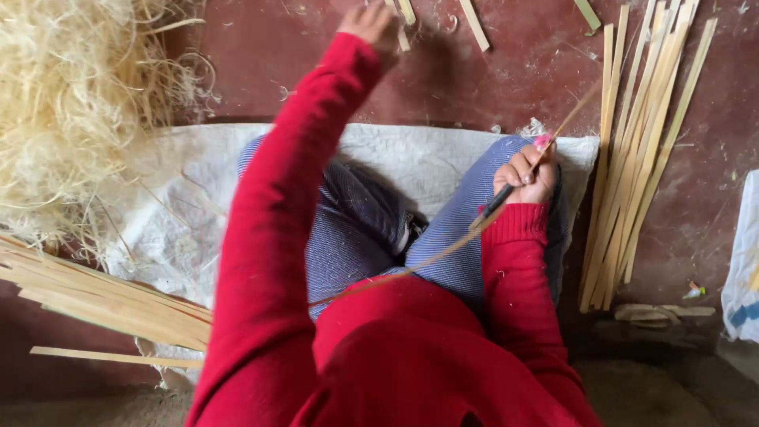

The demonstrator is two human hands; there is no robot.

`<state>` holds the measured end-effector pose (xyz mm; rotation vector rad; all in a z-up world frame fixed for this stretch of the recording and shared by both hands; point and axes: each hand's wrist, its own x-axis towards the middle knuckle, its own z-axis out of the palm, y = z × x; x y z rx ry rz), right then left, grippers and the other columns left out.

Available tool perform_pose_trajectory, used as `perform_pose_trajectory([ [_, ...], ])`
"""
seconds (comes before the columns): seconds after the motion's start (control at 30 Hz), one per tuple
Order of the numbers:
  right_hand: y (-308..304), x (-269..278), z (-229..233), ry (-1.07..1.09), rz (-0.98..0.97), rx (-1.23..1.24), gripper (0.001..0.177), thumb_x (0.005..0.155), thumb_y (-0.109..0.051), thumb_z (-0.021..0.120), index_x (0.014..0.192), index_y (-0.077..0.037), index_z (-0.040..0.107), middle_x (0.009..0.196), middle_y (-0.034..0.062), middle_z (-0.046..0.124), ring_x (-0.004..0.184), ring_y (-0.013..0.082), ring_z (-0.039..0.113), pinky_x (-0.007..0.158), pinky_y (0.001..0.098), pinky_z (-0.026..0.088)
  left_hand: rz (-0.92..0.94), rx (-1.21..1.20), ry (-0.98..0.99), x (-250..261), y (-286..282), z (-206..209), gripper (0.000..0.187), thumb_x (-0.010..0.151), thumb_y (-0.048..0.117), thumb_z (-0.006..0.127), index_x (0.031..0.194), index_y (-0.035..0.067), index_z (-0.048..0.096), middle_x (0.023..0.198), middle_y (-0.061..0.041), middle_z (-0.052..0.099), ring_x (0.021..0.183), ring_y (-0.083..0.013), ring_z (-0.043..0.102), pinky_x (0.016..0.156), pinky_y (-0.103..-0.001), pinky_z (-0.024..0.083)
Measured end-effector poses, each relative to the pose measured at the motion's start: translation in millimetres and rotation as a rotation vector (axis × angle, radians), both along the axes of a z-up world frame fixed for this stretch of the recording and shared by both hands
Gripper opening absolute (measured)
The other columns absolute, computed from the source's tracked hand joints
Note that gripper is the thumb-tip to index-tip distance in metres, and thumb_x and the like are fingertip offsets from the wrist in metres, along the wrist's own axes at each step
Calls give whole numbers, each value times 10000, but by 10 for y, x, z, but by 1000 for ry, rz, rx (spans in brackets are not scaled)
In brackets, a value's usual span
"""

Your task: Stripping and cleaning thin wooden slats using a hand knife while sitting on the floor

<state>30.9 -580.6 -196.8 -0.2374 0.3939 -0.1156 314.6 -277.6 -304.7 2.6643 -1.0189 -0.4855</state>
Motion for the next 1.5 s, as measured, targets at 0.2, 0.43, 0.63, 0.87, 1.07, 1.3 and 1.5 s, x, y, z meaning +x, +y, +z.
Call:
perform_pose_trajectory([
  [0.2,-57,-92,19,-139,-69,136,263,1077,-220,623,1332,-169,666,901,-105,573,599,-24,401,534,138,356,48,3,-263,-756,-1369,-469,1095,781,681,873,1573,78,417,1617,-254,241,1490,-444,270,1191,-608,295],
  [0.43,-65,-38,53,-165,-18,193,134,1036,-257,611,954,-180,539,884,-135,574,508,-36,448,448,135,364,-353,-546,-68,-1257,-1640,57,403,855,558,708,1035,202,770,1157,-22,642,1153,-249,621,1038,-421,472],
  [0.63,-84,-45,131,-255,-4,258,158,969,-112,690,946,-134,535,923,-94,589,571,-8,482,526,133,401,-53,-258,-189,-263,-2194,-233,470,1022,375,634,1424,148,548,1441,-144,528,1366,-349,450,1150,-552,310],
  [0.87,-69,-78,166,-270,-15,262,168,954,-77,714,968,-111,550,974,-75,602,615,14,500,566,146,417,-477,-259,-24,-681,-2165,550,742,1013,593,570,1583,168,356,1510,-85,543,1415,-267,429,1196,-590,193],
  [1.07,-79,-14,205,-160,27,182,153,1008,-224,659,938,-190,527,874,-140,551,534,-33,431,480,131,359,-454,-629,-64,-1585,-1537,-138,348,905,391,674,1240,307,633,1177,93,658,1178,-149,553,900,-354,509],
  [1.3,-312,-48,-158,-158,192,-2,210,1076,-390,536,967,-211,536,861,-163,550,521,-37,413,480,130,349,307,-198,1058,-1060,283,88,547,952,426,599,1381,93,658,1368,-320,612,1376,-442,504,1188,-473,339],
  [1.5,-285,27,-109,-135,267,-105,283,1099,-438,483,915,-230,536,793,-182,509,528,-64,413,500,104,358,1199,-211,608,-300,3083,883,445,902,300,640,1328,182,594,1250,7,661,1231,-193,605,958,-291,549],
])
